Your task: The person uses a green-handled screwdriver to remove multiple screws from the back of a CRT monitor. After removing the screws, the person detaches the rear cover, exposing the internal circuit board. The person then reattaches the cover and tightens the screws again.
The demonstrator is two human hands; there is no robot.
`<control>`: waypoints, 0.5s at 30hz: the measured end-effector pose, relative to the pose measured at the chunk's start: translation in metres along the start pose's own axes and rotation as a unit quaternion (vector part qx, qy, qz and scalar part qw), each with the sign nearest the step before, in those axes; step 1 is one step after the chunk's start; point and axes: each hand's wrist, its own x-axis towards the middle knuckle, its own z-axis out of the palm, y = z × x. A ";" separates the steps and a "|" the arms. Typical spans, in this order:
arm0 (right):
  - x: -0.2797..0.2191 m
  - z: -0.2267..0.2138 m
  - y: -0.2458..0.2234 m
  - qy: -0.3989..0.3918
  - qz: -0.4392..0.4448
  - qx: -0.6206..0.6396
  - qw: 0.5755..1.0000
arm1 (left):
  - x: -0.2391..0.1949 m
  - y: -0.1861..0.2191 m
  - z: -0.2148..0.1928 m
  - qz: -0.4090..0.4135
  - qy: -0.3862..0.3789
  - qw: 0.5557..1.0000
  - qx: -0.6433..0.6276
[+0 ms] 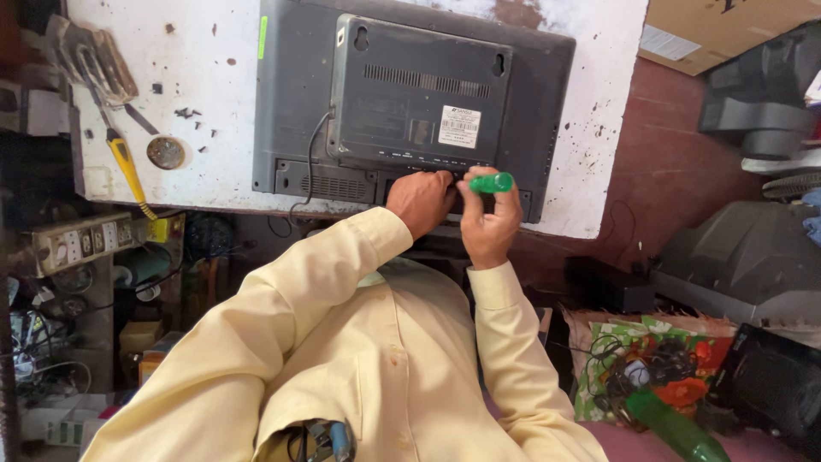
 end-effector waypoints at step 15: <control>-0.001 -0.020 0.006 0.057 0.018 0.132 0.989 | 0.005 0.001 0.018 -0.011 0.015 1.000 0.006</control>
